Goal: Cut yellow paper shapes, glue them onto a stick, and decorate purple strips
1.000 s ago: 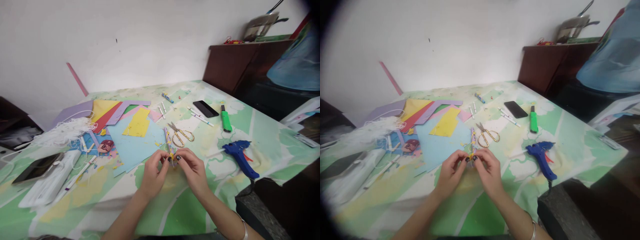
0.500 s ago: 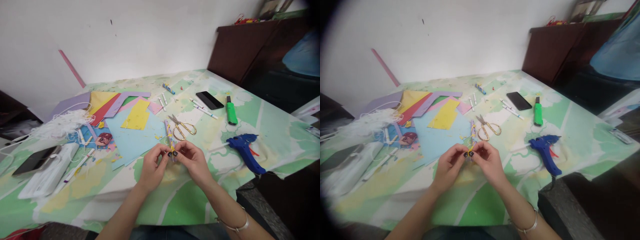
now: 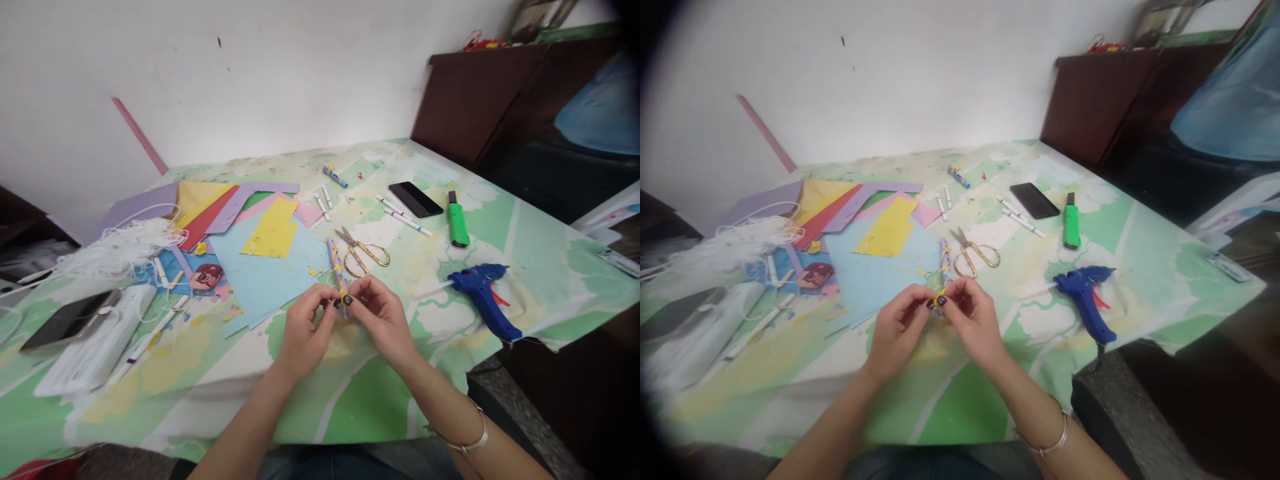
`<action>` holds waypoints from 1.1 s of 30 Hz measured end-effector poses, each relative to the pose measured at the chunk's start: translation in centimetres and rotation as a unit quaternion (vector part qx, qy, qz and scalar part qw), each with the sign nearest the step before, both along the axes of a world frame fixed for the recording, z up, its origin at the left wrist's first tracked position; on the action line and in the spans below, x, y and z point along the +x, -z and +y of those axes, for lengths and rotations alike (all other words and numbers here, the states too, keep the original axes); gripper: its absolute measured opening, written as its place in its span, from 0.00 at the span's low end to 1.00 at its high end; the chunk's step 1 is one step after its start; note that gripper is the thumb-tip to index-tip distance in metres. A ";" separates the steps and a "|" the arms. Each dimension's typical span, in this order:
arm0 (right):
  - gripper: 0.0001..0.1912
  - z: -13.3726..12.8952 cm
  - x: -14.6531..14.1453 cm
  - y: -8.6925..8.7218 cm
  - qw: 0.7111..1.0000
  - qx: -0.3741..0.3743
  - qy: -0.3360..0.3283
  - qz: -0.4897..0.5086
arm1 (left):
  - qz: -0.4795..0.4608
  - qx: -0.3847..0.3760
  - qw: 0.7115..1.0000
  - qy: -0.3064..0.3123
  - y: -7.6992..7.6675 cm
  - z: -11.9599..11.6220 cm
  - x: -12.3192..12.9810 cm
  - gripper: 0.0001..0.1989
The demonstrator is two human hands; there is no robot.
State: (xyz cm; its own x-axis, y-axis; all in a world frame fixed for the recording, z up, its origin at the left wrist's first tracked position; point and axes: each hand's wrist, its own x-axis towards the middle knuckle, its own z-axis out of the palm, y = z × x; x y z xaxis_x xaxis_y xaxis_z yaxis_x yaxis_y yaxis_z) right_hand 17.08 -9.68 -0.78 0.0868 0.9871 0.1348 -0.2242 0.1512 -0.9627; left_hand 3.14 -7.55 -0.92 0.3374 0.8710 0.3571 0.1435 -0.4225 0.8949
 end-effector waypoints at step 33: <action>0.06 -0.4 0.6 0.9 0.994 0.004 0.101 -0.036 | -0.112 -0.217 0.967 -0.074 0.3 0.8 -0.2 0.11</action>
